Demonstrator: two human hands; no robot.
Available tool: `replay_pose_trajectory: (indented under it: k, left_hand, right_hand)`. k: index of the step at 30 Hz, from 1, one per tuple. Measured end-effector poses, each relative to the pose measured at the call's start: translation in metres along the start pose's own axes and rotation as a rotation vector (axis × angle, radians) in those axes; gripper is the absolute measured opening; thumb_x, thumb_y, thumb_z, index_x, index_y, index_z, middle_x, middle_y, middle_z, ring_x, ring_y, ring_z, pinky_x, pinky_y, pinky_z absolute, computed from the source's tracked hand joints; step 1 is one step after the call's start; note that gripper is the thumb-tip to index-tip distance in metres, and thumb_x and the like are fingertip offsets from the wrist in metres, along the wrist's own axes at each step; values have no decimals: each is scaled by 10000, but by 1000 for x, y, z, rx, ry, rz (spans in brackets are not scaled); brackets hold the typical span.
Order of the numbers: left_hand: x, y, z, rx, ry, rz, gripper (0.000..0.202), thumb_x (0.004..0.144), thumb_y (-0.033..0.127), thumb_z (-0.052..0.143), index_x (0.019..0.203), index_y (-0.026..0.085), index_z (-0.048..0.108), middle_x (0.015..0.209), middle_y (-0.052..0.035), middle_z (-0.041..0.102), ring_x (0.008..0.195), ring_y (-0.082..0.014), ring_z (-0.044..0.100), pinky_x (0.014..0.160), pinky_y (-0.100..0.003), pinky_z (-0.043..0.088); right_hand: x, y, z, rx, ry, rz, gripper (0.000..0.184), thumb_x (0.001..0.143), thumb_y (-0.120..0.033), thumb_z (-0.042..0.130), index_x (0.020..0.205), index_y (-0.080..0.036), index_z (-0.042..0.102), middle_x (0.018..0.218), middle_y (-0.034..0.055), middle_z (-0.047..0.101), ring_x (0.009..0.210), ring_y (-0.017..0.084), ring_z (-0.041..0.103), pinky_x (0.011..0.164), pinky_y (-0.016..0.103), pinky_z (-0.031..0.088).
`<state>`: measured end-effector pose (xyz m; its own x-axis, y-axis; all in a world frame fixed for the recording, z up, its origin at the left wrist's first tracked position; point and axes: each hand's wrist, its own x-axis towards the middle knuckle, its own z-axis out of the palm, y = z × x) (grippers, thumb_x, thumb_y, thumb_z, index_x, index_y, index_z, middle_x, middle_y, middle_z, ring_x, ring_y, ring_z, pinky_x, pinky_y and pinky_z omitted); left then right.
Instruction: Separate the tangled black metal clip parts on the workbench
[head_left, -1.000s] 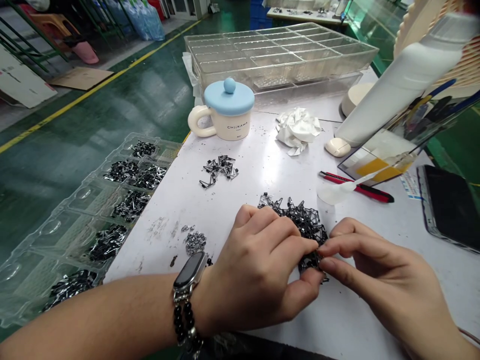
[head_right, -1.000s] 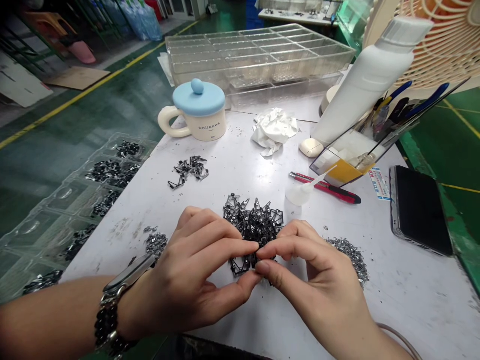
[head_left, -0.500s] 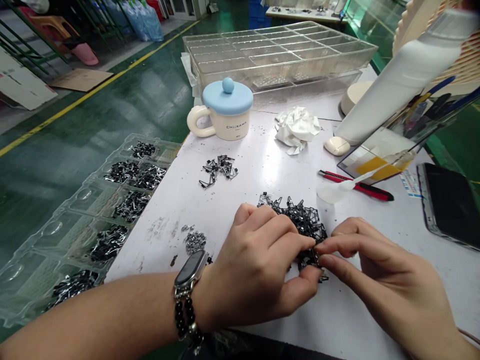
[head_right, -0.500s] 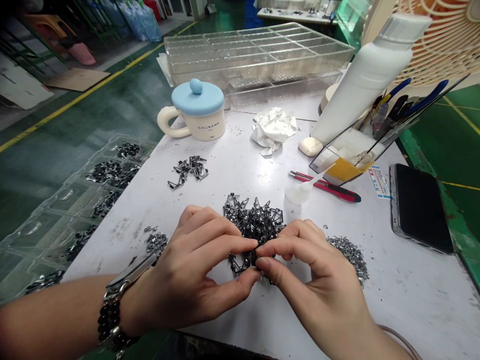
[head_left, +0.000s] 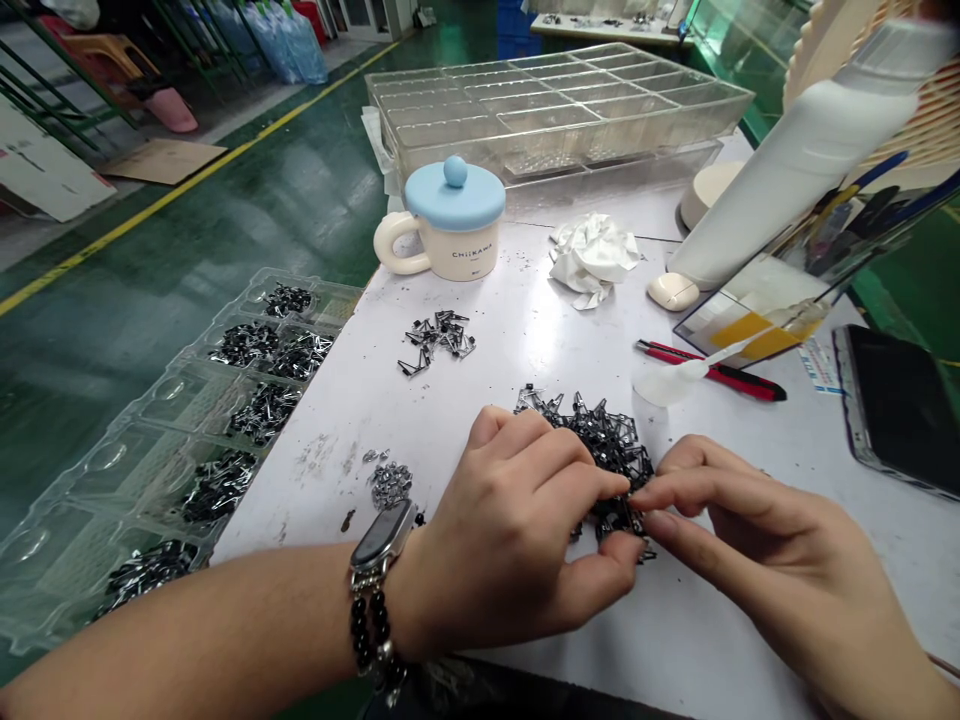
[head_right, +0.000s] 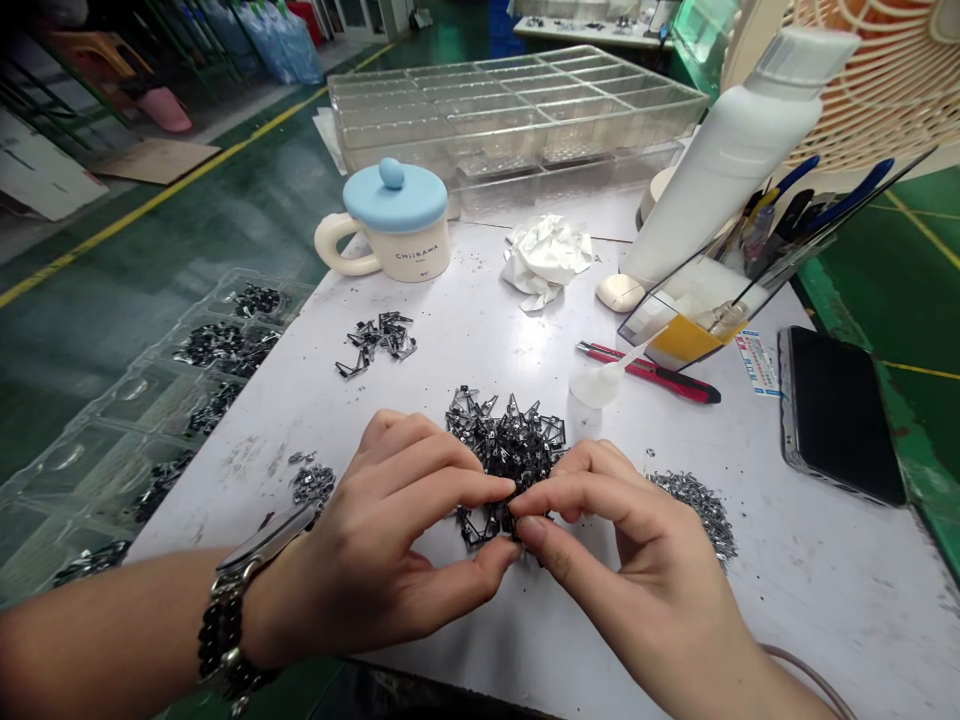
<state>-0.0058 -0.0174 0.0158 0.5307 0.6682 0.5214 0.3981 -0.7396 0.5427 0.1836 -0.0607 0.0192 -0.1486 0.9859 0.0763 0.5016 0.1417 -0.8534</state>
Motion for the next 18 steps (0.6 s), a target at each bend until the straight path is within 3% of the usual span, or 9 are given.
replay_pose_trajectory:
  k: [6, 18]
  left_hand:
    - [1, 1, -2, -57, -46, -69, 147, 710, 227, 678, 807, 117, 687, 715, -31, 650, 725, -194, 569, 691, -379, 371]
    - [3, -1, 0, -137, -130, -136, 149, 696, 241, 705, 805, 145, 670, 699, -15, 637, 728, -177, 564, 711, -357, 386]
  right_hand:
    - [-1, 0, -2, -17, -27, -1, 37, 852, -277, 599, 867, -302, 622, 758, -40, 539, 711, 54, 546, 612, 172, 433]
    - [-4, 0, 1, -218, 22, -163, 130, 844, -172, 572, 925, -270, 594, 780, 1, 547, 779, 133, 513, 639, 294, 400]
